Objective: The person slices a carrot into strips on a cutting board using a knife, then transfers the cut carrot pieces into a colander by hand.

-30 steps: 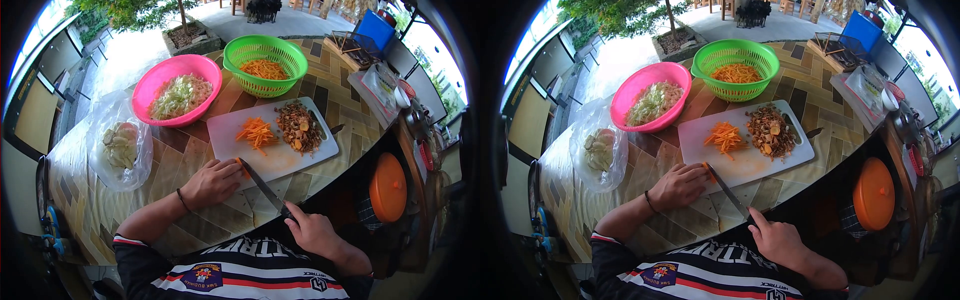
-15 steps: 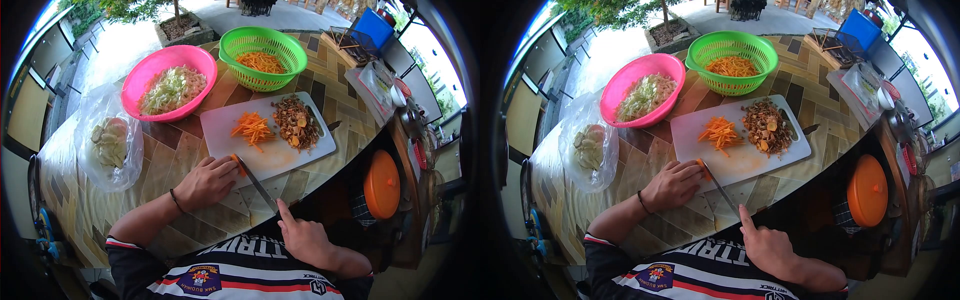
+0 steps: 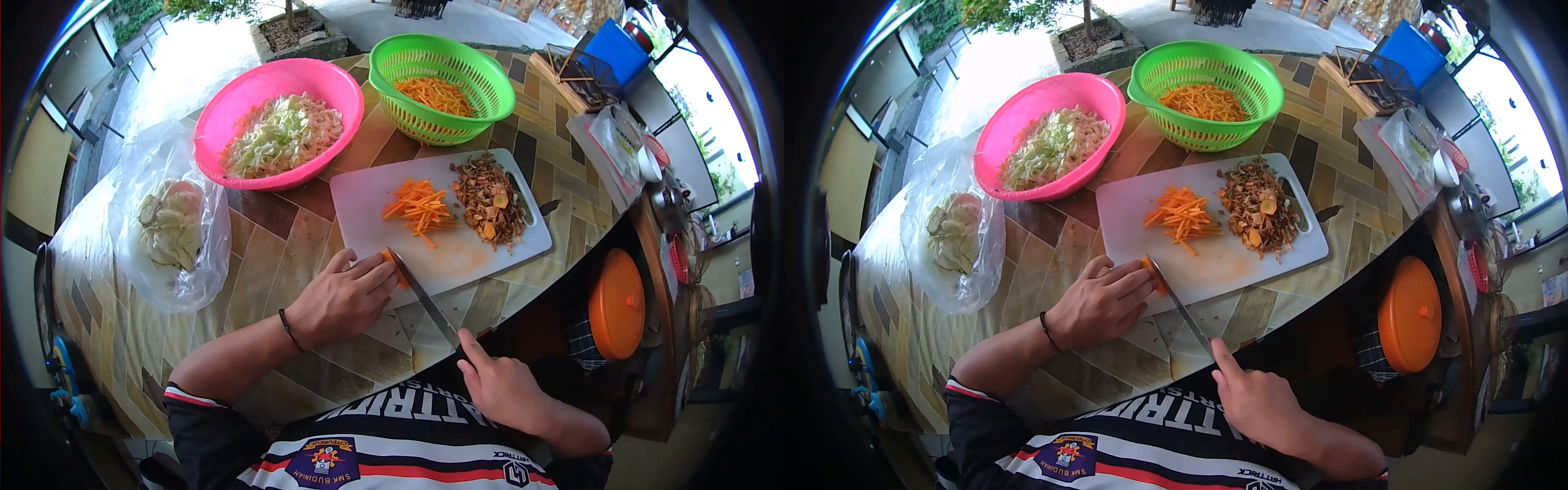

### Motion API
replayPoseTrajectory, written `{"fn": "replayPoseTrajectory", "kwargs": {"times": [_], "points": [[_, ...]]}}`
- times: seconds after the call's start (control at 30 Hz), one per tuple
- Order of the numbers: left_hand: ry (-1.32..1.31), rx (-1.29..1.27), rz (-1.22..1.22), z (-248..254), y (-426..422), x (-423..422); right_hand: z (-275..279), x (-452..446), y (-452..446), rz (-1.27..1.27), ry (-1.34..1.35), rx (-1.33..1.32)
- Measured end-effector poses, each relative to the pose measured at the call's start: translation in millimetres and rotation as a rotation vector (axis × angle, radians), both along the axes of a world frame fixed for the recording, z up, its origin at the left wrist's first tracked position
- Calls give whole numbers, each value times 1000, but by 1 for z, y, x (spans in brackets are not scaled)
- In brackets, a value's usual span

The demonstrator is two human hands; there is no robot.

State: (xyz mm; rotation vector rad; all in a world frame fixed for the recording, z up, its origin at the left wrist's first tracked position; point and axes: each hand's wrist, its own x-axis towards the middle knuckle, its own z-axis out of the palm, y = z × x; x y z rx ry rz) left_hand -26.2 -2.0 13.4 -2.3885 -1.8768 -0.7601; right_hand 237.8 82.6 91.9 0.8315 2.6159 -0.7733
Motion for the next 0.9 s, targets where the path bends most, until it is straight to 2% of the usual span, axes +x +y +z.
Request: {"fn": "replayPoseTrajectory", "kwargs": {"times": [0.17,0.3,0.4,0.47,0.53,0.63,0.73,0.9], "points": [[37,12,-7,-1,1,2,-8,-20,10,-17,47,30],[22,94,-4,-2,-1,0,13,13,9,-34,-52,123],[-52,171,2,-10,0,-4,11,39,8,-49,96,226],[-116,195,48,-8,-1,-3,-5,55,16,38,174,537],[-177,200,128,-1,-2,-2,-7,57,27,52,221,635],[-301,124,163,6,1,4,-12,59,32,78,283,754],[-291,32,80,11,-1,12,-18,61,31,128,329,795],[-385,2,86,5,2,10,-27,59,28,222,406,883]]}}
